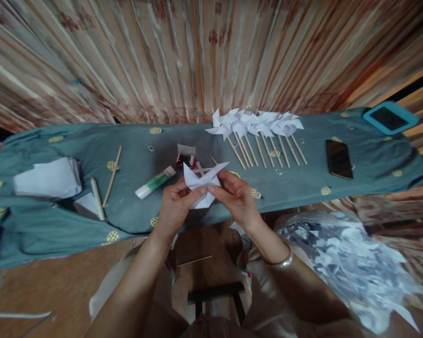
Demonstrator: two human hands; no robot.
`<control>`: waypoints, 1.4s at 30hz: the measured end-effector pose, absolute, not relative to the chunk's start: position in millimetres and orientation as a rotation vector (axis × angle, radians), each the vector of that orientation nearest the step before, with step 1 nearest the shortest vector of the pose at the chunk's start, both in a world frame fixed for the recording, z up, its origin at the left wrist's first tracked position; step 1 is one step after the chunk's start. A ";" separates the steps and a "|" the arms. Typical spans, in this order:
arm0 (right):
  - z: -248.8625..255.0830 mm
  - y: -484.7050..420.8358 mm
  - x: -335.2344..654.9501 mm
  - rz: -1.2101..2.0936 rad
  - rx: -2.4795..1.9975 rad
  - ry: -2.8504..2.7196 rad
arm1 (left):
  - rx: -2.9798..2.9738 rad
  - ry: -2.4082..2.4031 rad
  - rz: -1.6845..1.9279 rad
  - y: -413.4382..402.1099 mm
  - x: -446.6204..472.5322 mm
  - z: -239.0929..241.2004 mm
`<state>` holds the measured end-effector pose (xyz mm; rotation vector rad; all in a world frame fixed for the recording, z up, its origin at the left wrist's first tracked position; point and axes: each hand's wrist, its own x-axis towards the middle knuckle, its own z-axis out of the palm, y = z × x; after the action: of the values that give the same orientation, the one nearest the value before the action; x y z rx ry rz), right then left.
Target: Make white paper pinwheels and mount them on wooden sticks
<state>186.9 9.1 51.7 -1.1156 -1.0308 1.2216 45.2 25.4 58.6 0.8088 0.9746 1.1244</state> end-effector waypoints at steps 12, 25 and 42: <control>45.5 10.7 188.7 1.206 -1.174 -1.036 | 0.921 1.041 1.104 26.4 41.4 57.7; 42.3 13.7 184.6 1.202 -1.151 -1.040 | 1.028 1.100 1.147 27.0 41.1 55.0; 45.3 12.9 183.9 1.275 -1.156 -0.943 | 0.999 1.114 1.168 26.1 45.1 57.5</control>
<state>183.9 12.9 45.3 -1.1560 -0.9431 1.2750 45.1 26.1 57.5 0.9994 1.1138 1.1676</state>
